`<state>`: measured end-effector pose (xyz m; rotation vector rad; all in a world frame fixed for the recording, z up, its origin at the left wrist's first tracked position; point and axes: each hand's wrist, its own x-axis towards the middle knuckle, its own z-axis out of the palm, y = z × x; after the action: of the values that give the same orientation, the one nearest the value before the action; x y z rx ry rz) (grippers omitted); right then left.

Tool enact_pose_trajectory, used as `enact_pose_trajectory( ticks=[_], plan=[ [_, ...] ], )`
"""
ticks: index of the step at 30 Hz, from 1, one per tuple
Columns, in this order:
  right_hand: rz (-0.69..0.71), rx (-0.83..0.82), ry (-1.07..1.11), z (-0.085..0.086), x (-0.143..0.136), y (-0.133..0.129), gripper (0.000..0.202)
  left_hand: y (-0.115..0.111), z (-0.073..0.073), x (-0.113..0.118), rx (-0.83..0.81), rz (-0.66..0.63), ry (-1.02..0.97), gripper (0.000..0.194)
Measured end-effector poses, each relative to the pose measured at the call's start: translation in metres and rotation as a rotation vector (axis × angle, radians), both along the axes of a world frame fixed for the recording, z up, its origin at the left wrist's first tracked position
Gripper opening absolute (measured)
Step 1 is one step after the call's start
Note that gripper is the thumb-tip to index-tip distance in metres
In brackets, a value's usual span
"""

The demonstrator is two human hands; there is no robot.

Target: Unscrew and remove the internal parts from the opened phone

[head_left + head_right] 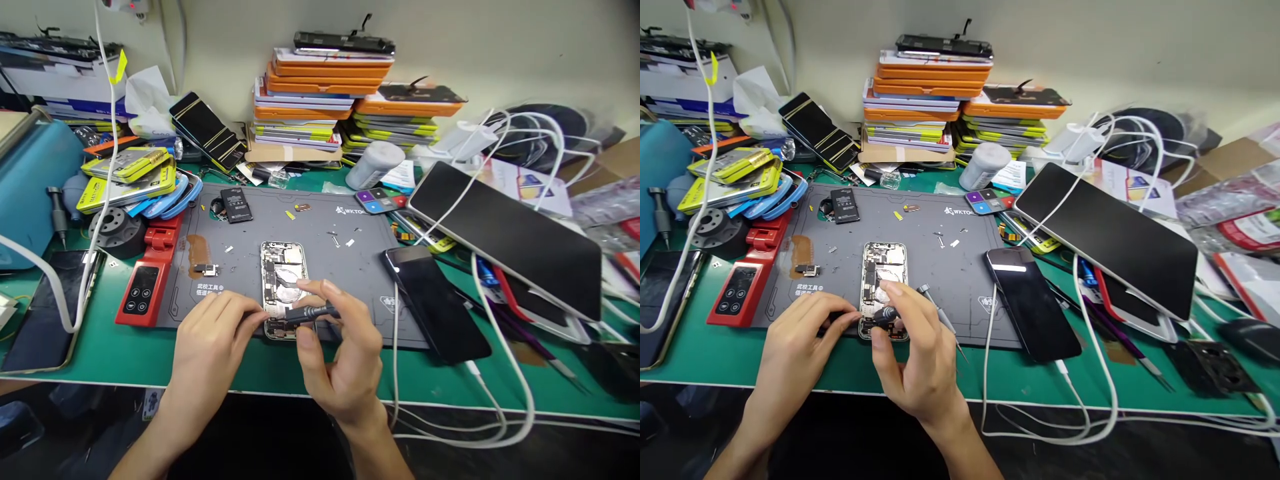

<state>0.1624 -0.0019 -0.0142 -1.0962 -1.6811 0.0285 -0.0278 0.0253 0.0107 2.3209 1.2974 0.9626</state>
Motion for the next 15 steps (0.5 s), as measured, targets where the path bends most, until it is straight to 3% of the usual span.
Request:
enact_pose_trajectory(
  ticks=[3,9,15],
  plan=[
    [-0.040,0.017,0.014,0.0007,-0.0012,0.0006,0.081,0.0006,0.0001,0.0006,0.007,0.007,0.010,0.016],
    [0.000,0.031,0.245,0.0049,-0.0017,-0.0012,0.076,0.0019,0.0030,-0.0004,0.042,-0.014,0.020,0.013],
    [0.031,-0.001,0.180,0.0018,-0.0019,-0.0034,0.071,0.0030,0.0039,-0.0032,0.086,-0.059,0.017,0.011]
  ],
)
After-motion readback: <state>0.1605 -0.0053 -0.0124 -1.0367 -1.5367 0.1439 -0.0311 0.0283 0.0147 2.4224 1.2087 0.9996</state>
